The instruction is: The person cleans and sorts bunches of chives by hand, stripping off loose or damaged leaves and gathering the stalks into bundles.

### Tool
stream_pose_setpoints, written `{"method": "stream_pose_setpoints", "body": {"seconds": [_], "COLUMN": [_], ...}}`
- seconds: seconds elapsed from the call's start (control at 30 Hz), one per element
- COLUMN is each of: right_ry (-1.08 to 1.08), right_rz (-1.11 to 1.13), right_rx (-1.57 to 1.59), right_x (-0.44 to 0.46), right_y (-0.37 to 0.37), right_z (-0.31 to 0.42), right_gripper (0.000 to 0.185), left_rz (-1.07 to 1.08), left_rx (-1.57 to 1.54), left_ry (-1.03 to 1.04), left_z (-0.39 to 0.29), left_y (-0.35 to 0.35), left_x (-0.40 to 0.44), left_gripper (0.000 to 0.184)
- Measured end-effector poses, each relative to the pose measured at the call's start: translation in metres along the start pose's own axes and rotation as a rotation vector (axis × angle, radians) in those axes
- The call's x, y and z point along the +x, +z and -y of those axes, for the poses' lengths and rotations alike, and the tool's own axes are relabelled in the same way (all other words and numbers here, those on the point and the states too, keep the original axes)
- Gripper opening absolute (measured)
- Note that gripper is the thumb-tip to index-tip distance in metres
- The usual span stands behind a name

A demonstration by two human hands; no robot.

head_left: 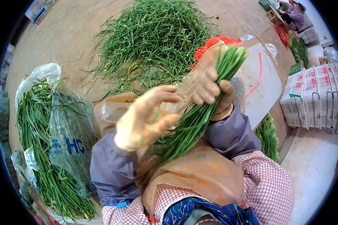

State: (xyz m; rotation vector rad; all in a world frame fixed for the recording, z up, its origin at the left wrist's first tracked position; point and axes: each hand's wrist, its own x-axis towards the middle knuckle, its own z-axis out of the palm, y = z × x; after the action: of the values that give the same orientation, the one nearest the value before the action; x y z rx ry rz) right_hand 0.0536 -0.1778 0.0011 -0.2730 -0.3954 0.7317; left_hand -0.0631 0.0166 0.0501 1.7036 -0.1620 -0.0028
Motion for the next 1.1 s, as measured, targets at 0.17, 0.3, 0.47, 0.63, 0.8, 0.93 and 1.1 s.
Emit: {"method": "stream_pose_setpoints", "body": {"seconds": [0.17,0.3,0.47,0.63,0.8,0.93,1.1], "right_ry": [-0.165,-0.276,-0.271,-0.238,-0.232,-0.279,-0.296], "right_rz": [0.261,0.373,0.447,0.44,0.447,0.423,0.393], "right_rx": [-0.014,-0.052,-0.06,-0.104,-0.075,-0.033,-0.058], "right_x": [0.008,-0.004,-0.01,-0.017,-0.018,-0.018,-0.024], "right_y": [0.015,0.018,0.019,0.016,0.013,0.009,-0.004], "right_z": [0.061,0.103,0.129,0.136,0.129,0.124,0.13], "right_gripper": [0.015,0.014,0.017,0.015,0.013,0.012,0.012], "left_rz": [0.396,0.212,0.163,0.027,-0.108,-0.019,0.102], "left_rx": [0.283,0.446,0.697,0.58,0.254,0.154,0.069], "left_ry": [0.025,-0.137,-0.201,-0.14,0.083,0.112,-0.006], "left_z": [0.022,0.043,0.047,0.02,-0.004,-0.009,-0.002], "left_y": [0.039,0.023,0.004,0.012,0.033,0.046,0.055], "left_x": [-0.015,-0.032,-0.039,-0.022,0.021,0.038,0.021], "left_gripper": [0.033,0.02,0.016,0.017,0.015,0.012,0.023]}}
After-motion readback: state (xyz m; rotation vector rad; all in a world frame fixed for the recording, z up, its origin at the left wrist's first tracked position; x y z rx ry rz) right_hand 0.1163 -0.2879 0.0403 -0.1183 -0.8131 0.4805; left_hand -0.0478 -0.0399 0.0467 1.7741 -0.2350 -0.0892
